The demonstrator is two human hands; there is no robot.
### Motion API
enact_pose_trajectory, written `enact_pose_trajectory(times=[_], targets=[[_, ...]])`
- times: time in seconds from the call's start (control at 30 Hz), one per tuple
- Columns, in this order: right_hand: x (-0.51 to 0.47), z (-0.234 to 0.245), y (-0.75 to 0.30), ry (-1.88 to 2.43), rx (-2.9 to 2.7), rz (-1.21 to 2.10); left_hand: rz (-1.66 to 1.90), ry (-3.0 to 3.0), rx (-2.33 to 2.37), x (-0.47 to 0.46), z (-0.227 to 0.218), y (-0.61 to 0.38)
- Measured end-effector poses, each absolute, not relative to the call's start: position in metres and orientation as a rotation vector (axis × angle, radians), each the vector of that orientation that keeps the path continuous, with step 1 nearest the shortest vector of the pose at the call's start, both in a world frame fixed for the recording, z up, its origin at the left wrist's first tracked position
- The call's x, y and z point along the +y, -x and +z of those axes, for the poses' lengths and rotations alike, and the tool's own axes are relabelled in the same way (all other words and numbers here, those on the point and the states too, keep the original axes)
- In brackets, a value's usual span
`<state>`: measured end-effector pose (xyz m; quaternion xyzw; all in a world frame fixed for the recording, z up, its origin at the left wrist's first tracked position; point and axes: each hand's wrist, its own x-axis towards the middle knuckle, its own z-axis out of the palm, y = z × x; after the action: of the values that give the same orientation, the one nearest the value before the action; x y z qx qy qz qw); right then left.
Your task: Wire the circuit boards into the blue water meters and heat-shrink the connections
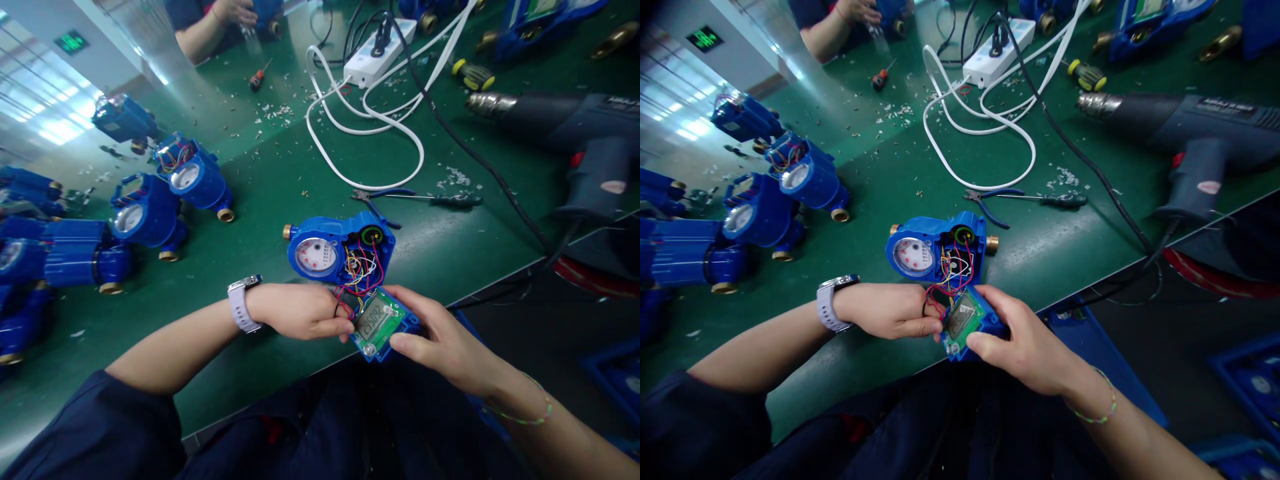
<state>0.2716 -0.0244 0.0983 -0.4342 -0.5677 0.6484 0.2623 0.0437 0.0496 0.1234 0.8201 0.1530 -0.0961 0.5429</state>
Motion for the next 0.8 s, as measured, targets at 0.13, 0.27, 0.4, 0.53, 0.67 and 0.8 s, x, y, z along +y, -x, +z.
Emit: enact_pose_trajectory(times=[0.13, 0.27, 0.4, 0.53, 0.67, 0.8], targets=[[-0.023, 0.098, -0.27, 1.188, -1.574, 1.741, -0.314, -1.761, 0.428, 0.051, 0.121, -0.044], [-0.023, 0.104, -0.265, 1.318, -1.706, 1.628, -0.363, -1.778, 0.553, 0.049, 0.121, -0.045], [-0.025, 0.108, -0.264, 1.367, -1.77, 1.578, -0.339, -1.95, 0.669, 0.042, 0.124, -0.046], [-0.025, 0.104, -0.269, 1.298, -1.709, 1.644, -0.315, -1.999, 0.7, 0.038, 0.127, -0.047], [-0.024, 0.096, -0.273, 1.19, -1.609, 1.697, -0.278, -1.966, 0.648, 0.039, 0.129, -0.048], [-0.025, 0.089, -0.277, 1.111, -1.523, 1.729, -0.318, -1.82, 0.628, 0.041, 0.131, -0.049]])
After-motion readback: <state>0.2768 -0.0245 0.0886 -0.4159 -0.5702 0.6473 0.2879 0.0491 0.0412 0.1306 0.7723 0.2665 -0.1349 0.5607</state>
